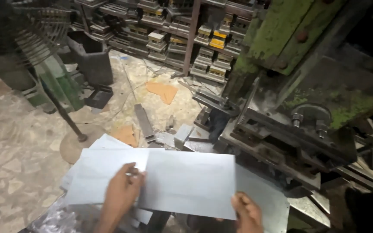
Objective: The worker is manually feeding metal sheets into an industrial stamping machine and removing the finished pieces.
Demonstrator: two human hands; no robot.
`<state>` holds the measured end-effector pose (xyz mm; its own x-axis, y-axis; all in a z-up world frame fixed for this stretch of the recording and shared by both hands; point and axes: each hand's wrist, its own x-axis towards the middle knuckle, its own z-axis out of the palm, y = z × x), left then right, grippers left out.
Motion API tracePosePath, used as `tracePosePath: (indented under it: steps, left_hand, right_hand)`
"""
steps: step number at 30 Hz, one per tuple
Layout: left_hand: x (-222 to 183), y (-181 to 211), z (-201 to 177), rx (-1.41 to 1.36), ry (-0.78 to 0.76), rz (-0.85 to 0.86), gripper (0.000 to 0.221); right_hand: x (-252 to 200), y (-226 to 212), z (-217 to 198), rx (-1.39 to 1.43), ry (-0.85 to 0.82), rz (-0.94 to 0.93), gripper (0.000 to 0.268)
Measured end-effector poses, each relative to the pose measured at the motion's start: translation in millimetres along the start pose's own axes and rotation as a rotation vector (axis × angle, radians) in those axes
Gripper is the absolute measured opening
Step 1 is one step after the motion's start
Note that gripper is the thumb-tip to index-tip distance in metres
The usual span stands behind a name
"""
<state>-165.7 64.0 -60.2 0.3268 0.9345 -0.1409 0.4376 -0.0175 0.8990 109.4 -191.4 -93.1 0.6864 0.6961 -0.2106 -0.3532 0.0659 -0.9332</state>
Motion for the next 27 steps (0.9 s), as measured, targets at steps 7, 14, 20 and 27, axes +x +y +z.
tracePosePath:
  steps: [7,14,20,27]
  left_hand:
    - [-42,108,83,-0.559,-0.462,-0.447,0.056]
    - [-18,125,202,-0.703,-0.577,-0.124,0.035]
    - [10,133,244,-0.834,-0.483,-0.228,0.027]
    - [-38,135,209,-0.756,-0.490,-0.394,0.040]
  right_hand:
    - [-4,-6,-95,0.332,0.213,-0.029,0.067]
    - [10,21,-77,0.473,0.252,-0.300,0.022]
    - [62,-38,-28,0.466,0.453,-0.331,0.014]
    - [184,-68,-29,0.527,0.698,-0.161,0.020]
